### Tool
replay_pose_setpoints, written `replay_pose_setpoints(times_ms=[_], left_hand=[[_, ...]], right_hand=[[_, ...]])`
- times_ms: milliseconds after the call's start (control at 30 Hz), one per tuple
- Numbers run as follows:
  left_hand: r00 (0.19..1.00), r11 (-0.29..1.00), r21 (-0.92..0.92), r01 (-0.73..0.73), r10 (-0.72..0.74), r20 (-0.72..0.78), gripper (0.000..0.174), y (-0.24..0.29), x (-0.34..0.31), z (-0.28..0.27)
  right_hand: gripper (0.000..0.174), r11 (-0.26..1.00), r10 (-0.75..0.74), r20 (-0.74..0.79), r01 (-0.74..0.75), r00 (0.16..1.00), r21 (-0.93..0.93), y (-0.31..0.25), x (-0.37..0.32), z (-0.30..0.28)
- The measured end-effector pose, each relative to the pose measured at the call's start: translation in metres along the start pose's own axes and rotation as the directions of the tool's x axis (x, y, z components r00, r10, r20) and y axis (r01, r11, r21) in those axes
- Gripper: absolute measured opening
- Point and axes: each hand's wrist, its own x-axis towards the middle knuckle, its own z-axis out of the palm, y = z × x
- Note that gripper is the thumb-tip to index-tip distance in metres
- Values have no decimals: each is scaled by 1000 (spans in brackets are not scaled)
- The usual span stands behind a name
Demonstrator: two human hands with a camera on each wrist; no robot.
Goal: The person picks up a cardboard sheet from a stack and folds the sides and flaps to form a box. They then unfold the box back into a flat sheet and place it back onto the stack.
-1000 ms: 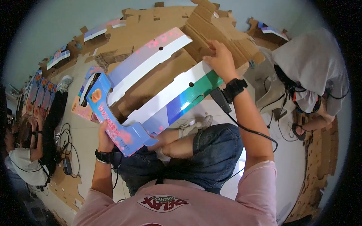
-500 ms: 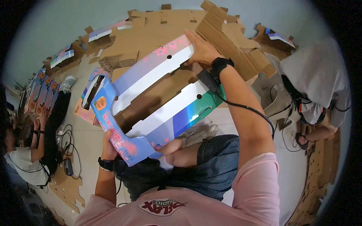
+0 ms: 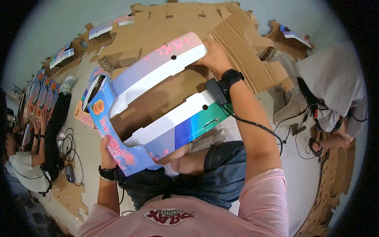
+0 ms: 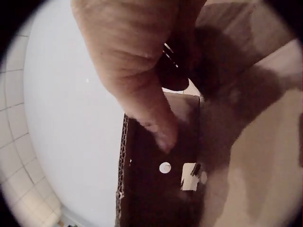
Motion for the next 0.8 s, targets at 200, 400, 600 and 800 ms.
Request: replay_pose_setpoints(times_ms=[200, 400, 600, 800], left_hand=[[1000, 1000, 16, 4, -4, -21, 40, -3, 3, -6], [1000, 999, 41, 8, -8, 2, 40, -2, 4, -8], [1000, 1000, 24, 7, -8, 11, 46, -7, 7, -10], [998, 999, 2, 46, -46, 31, 56, 1, 4, 2]], right_hand=[[55, 966, -52, -116, 20, 992, -257, 36, -6, 14], [60, 983, 173, 62, -168, 983, -74, 29, -17, -16], [58, 916, 302, -23, -284, 953, 283, -10, -54, -75], [61, 974, 126, 241, -166, 962, 153, 12, -50, -70]])
